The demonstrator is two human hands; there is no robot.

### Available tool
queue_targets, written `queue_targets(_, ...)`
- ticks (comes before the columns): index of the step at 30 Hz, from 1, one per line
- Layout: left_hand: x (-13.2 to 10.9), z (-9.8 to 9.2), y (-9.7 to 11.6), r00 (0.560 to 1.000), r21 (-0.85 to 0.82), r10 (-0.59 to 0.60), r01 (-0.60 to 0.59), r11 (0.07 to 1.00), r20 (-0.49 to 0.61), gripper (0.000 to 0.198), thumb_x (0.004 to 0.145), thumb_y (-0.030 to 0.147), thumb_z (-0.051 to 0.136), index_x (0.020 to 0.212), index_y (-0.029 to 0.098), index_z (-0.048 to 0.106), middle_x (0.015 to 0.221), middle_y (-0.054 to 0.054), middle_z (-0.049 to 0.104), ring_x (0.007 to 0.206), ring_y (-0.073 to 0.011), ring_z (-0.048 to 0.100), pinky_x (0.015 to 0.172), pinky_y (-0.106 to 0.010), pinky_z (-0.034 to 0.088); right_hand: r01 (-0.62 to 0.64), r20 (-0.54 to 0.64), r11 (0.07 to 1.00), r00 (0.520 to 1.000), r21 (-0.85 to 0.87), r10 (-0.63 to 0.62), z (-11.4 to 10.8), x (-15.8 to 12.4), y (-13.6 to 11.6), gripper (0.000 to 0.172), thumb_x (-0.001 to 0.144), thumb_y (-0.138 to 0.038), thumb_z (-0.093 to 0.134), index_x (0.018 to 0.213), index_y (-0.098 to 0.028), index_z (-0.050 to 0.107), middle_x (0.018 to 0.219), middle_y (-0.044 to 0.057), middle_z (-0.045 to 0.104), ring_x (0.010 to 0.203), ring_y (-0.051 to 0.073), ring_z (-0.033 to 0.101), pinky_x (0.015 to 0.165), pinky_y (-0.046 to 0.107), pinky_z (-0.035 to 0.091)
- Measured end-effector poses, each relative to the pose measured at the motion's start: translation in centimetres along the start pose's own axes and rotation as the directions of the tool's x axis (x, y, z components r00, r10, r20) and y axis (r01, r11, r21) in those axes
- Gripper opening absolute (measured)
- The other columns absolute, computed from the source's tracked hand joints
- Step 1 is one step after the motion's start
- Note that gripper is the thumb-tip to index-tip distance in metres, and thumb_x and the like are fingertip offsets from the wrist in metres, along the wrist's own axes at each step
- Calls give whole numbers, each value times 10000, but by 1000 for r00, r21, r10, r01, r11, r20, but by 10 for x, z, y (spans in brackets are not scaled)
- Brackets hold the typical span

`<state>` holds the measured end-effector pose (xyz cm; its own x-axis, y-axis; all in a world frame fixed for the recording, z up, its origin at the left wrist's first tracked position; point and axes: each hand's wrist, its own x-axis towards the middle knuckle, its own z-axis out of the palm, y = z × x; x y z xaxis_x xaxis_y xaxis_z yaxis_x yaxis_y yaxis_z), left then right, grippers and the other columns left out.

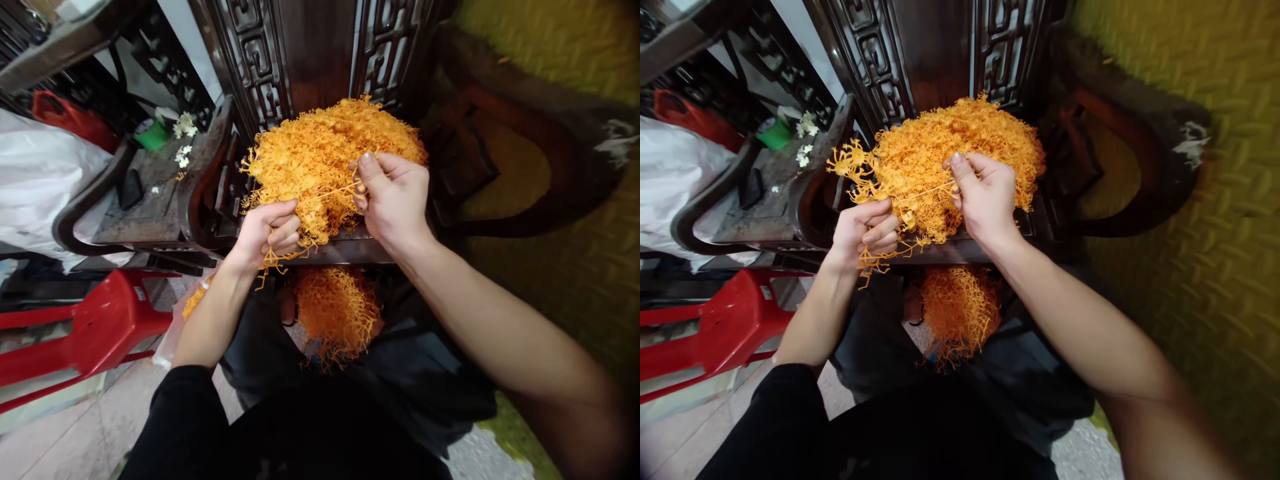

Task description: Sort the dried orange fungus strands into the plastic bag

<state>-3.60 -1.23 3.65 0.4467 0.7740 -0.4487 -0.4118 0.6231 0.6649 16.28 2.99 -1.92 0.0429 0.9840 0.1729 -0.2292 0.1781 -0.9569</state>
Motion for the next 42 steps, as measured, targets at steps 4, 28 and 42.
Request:
queue_targets(4,-9,-10,13,998,-47,43,-45,998,-39,621,1059,253,376,460,226,216,339,38,219,228,-74,261,301,-227,154,53,-78,998,995,-34,-55,-29,25,4,392,945,-630,657,965,-239,687,661,-8,487,526,95,459,444,244,279)
queue_targets(28,-2,-5,4,933,-65,361,-361,931,-6,644,1109,391,273,493,206,241,352,22,280,250,-86,294,336,-241,201,-287,587,955,760,-81,278,14,-30,-6,487,893,-587,740,665,-176,613,533,-35,490,480,68,405,434,242,225)
queue_targets(42,8,17,-16,945,101,318,-325,940,75,624,1085,307,380,476,188,314,356,16,361,269,-67,281,358,-213,235,12,221,1000,975,8,-14,26,-37,-17,432,975,-577,642,731,-230,561,582,-31,464,543,120,417,542,303,352)
